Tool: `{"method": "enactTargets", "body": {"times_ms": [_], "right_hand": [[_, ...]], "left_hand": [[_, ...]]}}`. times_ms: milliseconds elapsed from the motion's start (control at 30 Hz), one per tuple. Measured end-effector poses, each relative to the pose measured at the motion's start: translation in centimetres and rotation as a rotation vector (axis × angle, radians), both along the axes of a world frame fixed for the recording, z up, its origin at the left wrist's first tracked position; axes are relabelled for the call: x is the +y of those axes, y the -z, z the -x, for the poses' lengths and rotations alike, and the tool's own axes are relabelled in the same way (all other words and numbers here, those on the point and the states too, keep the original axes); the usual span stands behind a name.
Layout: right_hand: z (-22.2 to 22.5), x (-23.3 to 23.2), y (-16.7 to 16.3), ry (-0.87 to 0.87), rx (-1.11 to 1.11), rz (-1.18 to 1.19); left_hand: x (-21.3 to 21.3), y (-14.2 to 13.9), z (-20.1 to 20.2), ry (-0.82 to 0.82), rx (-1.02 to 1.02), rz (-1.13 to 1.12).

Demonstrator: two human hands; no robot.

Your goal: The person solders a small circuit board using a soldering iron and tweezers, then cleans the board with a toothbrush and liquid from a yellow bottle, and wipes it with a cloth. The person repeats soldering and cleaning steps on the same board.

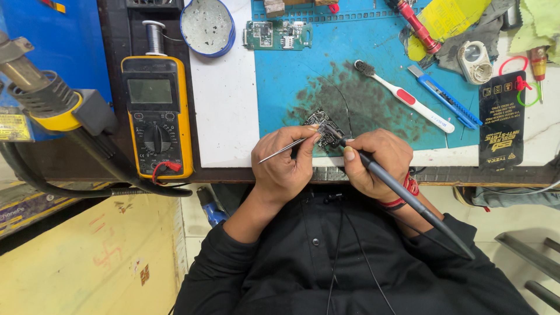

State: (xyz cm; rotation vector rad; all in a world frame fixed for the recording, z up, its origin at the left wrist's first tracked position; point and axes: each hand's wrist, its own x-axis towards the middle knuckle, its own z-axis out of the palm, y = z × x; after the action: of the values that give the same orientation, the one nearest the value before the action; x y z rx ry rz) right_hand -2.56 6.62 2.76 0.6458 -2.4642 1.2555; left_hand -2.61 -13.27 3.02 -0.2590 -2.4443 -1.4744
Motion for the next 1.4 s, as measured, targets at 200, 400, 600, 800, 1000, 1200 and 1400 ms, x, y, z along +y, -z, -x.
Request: {"method": "enactTargets", "body": {"times_ms": [200,400,600,800,1000,1200,1400], "right_hand": [[-0.02,-0.04,-0.09,0.002,0.001,-0.004],[-0.06,-0.05,-0.14,0.010,-0.001,-0.015],[-0.02,-0.06,-0.14,0.000,0.007,-0.007],[0.05,-0.10,-0.13,0.005,0.011,-0.001],[0.08,-0.08,-0.15,-0.001,0.012,-0.008],[0.08,-0.11,-0.18,-0.001,0.003,-0.003],[0.13,-0.07,-0.23,-0.008,0.011,-0.011]], "left_hand": [[-0.04,0.03,0.02,0.004,0.004,0.000],[-0.05,0.09,0.01,0.006,0.006,0.010],[-0.04,0.09,-0.03,0.004,0.005,0.007],[-0.01,0.05,-0.02,0.001,0.002,0.006],[0.01,0.14,-0.02,-0.001,0.007,0.023],[0.04,0.20,-0.03,-0.002,0.012,0.018],[0.06,0.13,0.01,-0.003,0.011,0.018]]}}
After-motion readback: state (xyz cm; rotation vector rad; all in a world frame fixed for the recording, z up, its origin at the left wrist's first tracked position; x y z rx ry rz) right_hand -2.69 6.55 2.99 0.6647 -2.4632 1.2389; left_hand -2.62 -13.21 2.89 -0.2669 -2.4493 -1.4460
